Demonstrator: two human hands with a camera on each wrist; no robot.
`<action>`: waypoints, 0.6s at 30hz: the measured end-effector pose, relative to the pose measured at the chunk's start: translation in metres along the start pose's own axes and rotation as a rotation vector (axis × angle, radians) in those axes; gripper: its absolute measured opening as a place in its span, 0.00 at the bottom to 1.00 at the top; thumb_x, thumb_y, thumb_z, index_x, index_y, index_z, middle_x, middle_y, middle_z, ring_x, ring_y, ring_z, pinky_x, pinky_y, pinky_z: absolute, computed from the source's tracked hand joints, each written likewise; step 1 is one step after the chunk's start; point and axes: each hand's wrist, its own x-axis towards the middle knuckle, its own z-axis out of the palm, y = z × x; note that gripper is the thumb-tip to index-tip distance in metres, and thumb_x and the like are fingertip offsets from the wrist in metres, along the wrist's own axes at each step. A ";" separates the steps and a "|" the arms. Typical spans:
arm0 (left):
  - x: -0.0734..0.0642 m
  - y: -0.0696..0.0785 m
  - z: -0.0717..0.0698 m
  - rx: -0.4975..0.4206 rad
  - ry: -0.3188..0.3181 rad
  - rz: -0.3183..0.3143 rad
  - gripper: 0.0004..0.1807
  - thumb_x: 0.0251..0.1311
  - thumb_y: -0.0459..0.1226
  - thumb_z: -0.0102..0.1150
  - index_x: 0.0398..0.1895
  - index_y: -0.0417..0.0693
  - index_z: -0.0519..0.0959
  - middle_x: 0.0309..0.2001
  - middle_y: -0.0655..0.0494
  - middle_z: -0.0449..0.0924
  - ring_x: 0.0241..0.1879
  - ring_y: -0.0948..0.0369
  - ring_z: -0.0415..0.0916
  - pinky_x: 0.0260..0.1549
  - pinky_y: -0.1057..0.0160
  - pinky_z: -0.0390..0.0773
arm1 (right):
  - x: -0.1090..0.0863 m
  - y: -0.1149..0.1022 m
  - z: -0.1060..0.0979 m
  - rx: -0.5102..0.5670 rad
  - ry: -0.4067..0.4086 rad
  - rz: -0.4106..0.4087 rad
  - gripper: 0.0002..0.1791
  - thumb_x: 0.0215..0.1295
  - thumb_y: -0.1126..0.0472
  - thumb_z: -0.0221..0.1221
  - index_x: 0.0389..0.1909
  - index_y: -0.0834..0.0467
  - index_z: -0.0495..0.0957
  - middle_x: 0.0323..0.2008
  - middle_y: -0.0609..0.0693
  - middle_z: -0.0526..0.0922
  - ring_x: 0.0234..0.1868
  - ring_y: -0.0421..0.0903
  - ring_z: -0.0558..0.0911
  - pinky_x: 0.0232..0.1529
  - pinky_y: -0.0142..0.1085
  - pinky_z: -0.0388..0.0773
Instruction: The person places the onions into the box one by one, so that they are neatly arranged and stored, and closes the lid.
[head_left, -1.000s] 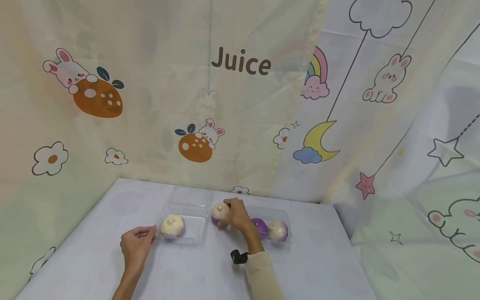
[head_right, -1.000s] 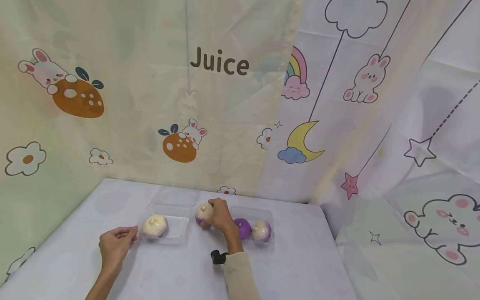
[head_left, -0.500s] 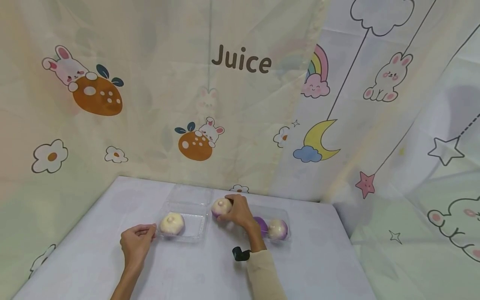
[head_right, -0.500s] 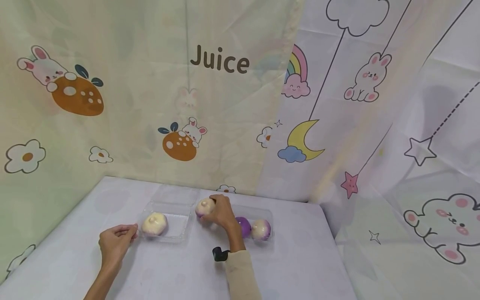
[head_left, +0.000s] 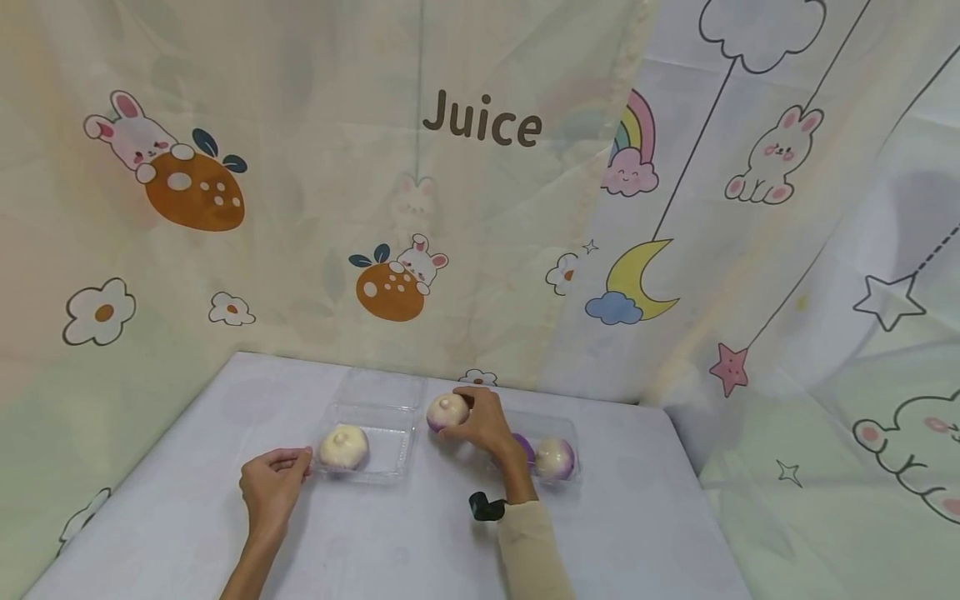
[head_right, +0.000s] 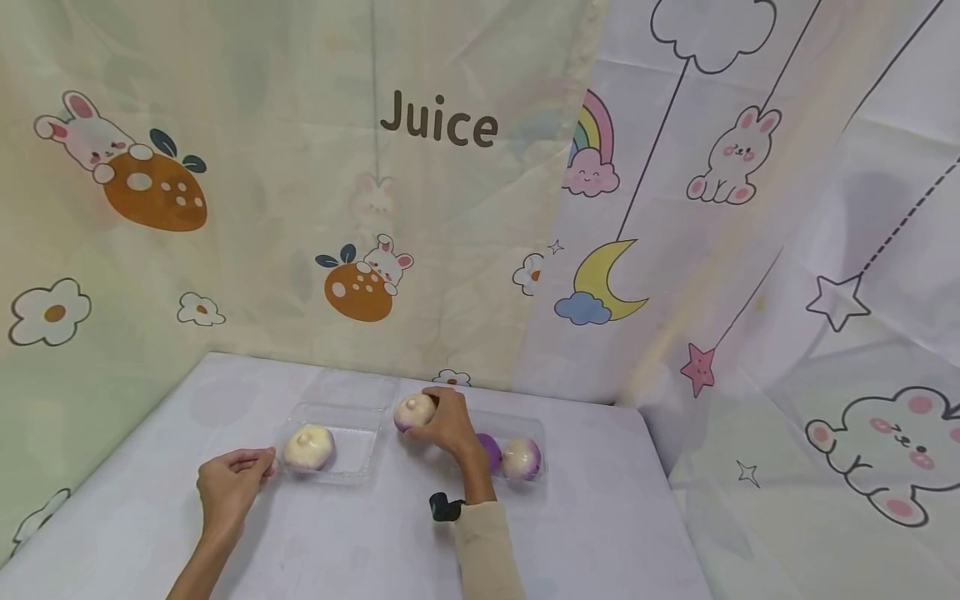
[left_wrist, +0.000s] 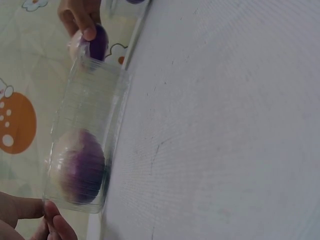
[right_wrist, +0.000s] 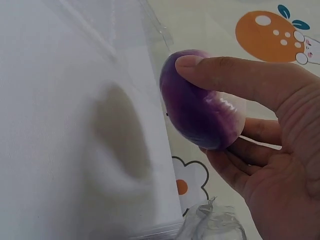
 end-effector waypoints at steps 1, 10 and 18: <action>0.000 0.000 0.000 0.002 0.000 -0.001 0.13 0.72 0.32 0.67 0.45 0.25 0.86 0.30 0.41 0.91 0.25 0.59 0.86 0.21 0.75 0.82 | 0.000 0.000 -0.001 0.002 -0.001 -0.001 0.42 0.42 0.60 0.87 0.61 0.69 0.84 0.57 0.63 0.90 0.57 0.58 0.88 0.63 0.52 0.88; 0.001 -0.001 0.001 0.006 -0.001 -0.008 0.13 0.72 0.33 0.67 0.46 0.26 0.87 0.31 0.40 0.91 0.25 0.59 0.87 0.22 0.75 0.82 | -0.001 0.000 -0.003 0.028 -0.021 0.021 0.41 0.45 0.60 0.86 0.63 0.67 0.83 0.57 0.61 0.90 0.53 0.53 0.89 0.58 0.45 0.91; 0.001 -0.002 0.001 0.004 -0.007 -0.001 0.13 0.73 0.33 0.67 0.46 0.26 0.86 0.32 0.39 0.91 0.25 0.61 0.86 0.22 0.75 0.82 | -0.002 -0.002 -0.005 0.051 -0.020 0.009 0.41 0.45 0.60 0.86 0.63 0.66 0.84 0.56 0.60 0.91 0.54 0.53 0.90 0.57 0.45 0.90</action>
